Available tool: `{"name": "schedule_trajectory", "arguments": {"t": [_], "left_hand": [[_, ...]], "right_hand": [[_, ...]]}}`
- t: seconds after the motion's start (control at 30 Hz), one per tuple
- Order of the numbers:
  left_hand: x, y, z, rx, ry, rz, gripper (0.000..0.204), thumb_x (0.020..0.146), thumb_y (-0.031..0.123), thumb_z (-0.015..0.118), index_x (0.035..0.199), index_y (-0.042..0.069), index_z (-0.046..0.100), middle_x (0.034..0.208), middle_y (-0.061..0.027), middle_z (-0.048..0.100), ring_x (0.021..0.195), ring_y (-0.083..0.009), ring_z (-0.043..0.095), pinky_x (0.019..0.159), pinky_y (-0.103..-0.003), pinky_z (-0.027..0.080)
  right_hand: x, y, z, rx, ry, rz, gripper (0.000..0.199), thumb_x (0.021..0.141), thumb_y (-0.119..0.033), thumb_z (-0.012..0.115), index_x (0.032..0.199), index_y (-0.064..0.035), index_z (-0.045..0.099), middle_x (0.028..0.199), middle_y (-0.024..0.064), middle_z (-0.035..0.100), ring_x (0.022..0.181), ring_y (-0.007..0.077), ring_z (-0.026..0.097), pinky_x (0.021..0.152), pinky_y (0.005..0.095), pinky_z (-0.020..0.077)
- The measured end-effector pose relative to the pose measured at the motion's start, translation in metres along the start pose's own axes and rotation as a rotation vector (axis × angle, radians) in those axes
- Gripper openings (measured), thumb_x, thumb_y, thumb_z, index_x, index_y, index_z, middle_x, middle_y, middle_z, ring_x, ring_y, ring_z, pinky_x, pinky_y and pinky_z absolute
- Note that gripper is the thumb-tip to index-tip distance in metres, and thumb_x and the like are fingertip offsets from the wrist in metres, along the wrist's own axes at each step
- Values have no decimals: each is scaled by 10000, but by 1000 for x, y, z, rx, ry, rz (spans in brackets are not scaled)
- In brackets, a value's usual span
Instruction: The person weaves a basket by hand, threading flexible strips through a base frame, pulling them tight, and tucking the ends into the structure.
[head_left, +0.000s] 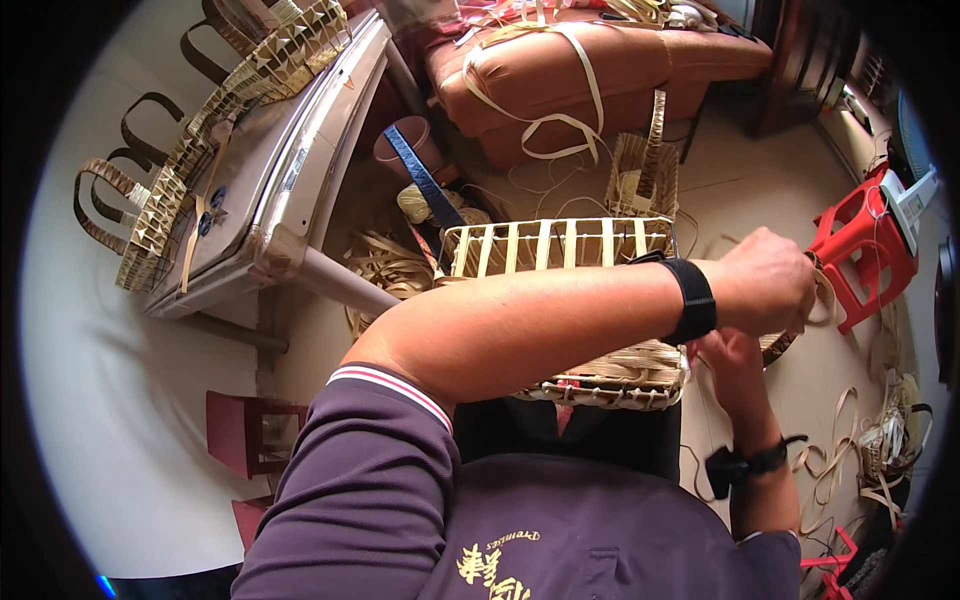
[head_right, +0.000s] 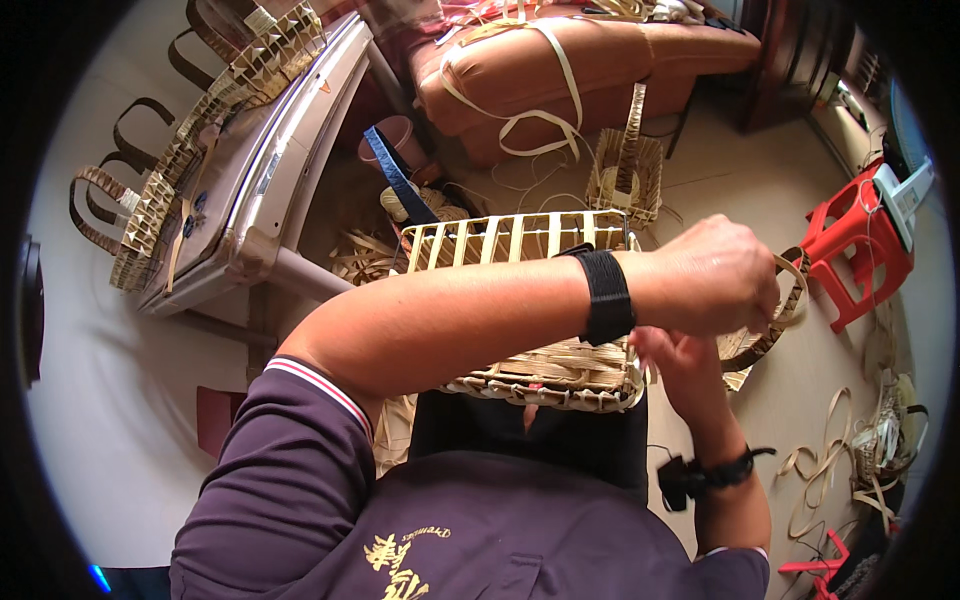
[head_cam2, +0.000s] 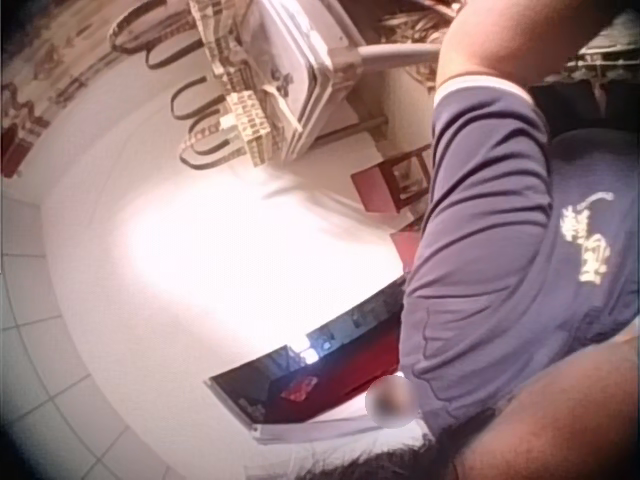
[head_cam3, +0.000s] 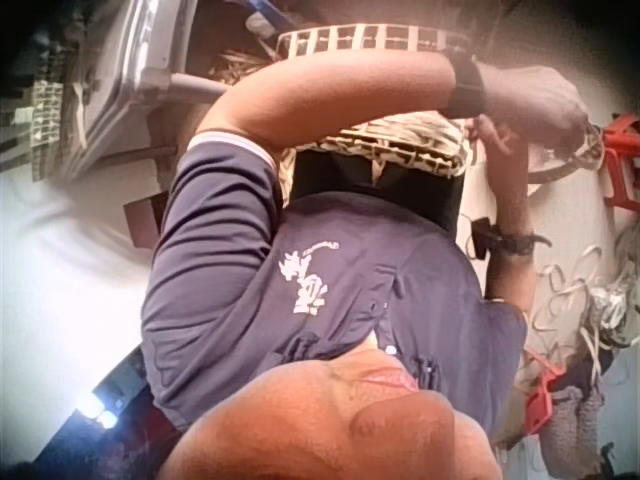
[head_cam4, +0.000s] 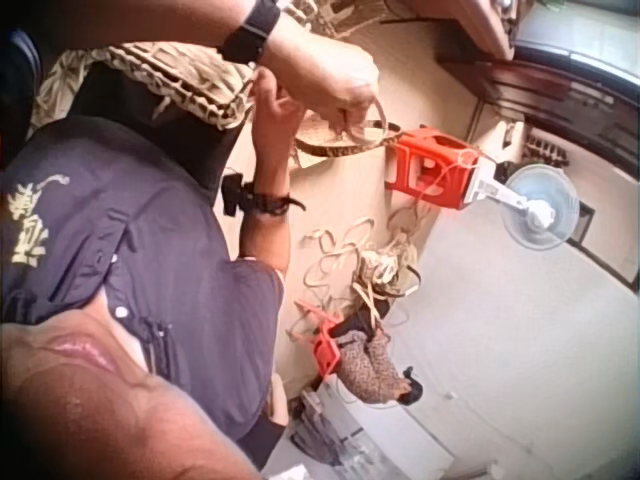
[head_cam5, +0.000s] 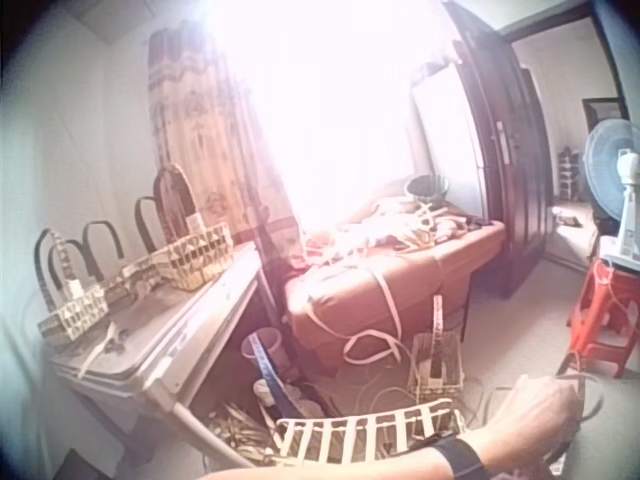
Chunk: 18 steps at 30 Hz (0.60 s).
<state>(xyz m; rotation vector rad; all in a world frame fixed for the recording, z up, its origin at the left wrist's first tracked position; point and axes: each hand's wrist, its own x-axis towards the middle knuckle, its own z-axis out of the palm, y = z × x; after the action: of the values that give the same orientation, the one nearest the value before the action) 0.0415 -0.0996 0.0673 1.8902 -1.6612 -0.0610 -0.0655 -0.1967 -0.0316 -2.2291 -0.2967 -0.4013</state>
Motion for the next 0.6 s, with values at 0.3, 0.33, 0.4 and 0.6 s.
{"name": "schedule_trajectory", "arguments": {"t": [0.3,0.33,0.4,0.6], "left_hand": [[-82,-37,-47,50,-121,-176,418,905,289,814,1237,42,749,1093,-199,780,1022,-377,753,916,-459,592],[-92,-33,-62,77,-175,-212,400,913,275,807,1233,43,751,1082,-198,779,1016,-376,753,910,-458,591],[-109,-24,-91,-7,-277,-324,359,940,244,779,1234,40,750,1064,-198,778,1002,-368,754,891,-446,589],[-198,-34,-137,-51,36,-446,378,993,224,773,1313,29,724,1176,-146,777,1064,-263,748,920,-394,591]], "right_hand": [[-20,33,-21,884,403,555,377,1155,-407,502,949,-117,627,659,-22,540,532,73,481,440,220,364],[-27,46,-50,1058,526,621,331,1152,-383,518,942,-140,600,649,-47,504,531,61,463,447,212,353],[-51,102,-115,1136,711,651,260,1158,-334,513,1015,-133,595,710,-52,502,572,53,470,461,214,373],[-185,289,-267,1009,731,740,248,1144,-283,536,1203,-43,556,947,15,568,762,98,543,592,229,456]]}}
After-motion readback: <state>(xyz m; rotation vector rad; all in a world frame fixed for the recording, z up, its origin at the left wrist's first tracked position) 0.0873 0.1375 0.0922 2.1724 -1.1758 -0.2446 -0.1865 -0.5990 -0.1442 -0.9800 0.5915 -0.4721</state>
